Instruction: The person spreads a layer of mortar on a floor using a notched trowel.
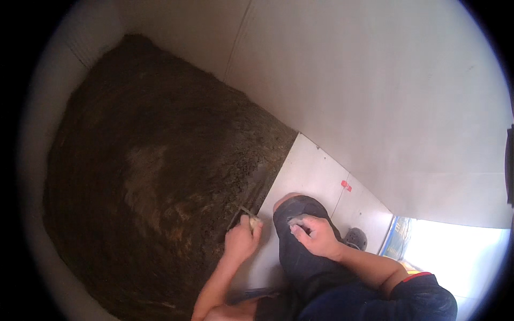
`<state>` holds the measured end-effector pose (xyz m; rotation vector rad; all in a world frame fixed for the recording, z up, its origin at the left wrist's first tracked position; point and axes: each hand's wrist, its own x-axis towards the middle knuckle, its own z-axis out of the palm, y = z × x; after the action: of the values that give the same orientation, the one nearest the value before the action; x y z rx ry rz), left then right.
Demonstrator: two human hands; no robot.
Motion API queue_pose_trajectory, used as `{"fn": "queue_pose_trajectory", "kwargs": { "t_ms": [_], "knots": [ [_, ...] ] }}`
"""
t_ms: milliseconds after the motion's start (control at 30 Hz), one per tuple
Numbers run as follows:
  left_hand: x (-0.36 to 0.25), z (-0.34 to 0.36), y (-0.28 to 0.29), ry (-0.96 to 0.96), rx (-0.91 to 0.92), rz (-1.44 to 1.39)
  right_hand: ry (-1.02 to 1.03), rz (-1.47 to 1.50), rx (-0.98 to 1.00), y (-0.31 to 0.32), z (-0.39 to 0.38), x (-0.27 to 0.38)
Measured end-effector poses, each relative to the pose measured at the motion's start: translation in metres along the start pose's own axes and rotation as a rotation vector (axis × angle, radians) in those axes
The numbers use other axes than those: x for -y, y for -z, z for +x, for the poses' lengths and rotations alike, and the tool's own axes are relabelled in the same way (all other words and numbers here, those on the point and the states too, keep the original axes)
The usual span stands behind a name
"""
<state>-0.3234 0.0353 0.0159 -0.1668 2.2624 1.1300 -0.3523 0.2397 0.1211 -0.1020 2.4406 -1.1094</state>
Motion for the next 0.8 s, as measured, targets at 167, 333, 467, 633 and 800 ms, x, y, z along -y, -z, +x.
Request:
{"fn": "queue_pose_trajectory", "kwargs": {
  "t_ms": [167, 333, 467, 633, 800],
  "knots": [
    [-0.005, -0.022, -0.029, -0.005, -0.041, 0.043, 0.052, -0.035, -0.011, 0.003, 0.002, -0.008],
    [0.016, -0.062, -0.019, 0.070, -0.009, 0.140, 0.021, -0.004, -0.010, -0.004, -0.003, -0.004],
    [0.005, -0.086, -0.001, 0.033, -0.159, -0.086, -0.118, 0.091, 0.419, -0.039, -0.004, 0.017],
    [-0.006, -0.071, 0.020, -0.203, -0.231, -0.094, -0.299, 0.380, 0.331, -0.100, 0.020, 0.027],
    [-0.005, -0.102, 0.038, -0.437, -0.455, -0.088, -0.496, 1.199, -0.028, -0.115, 0.035, 0.045]
  ]
}}
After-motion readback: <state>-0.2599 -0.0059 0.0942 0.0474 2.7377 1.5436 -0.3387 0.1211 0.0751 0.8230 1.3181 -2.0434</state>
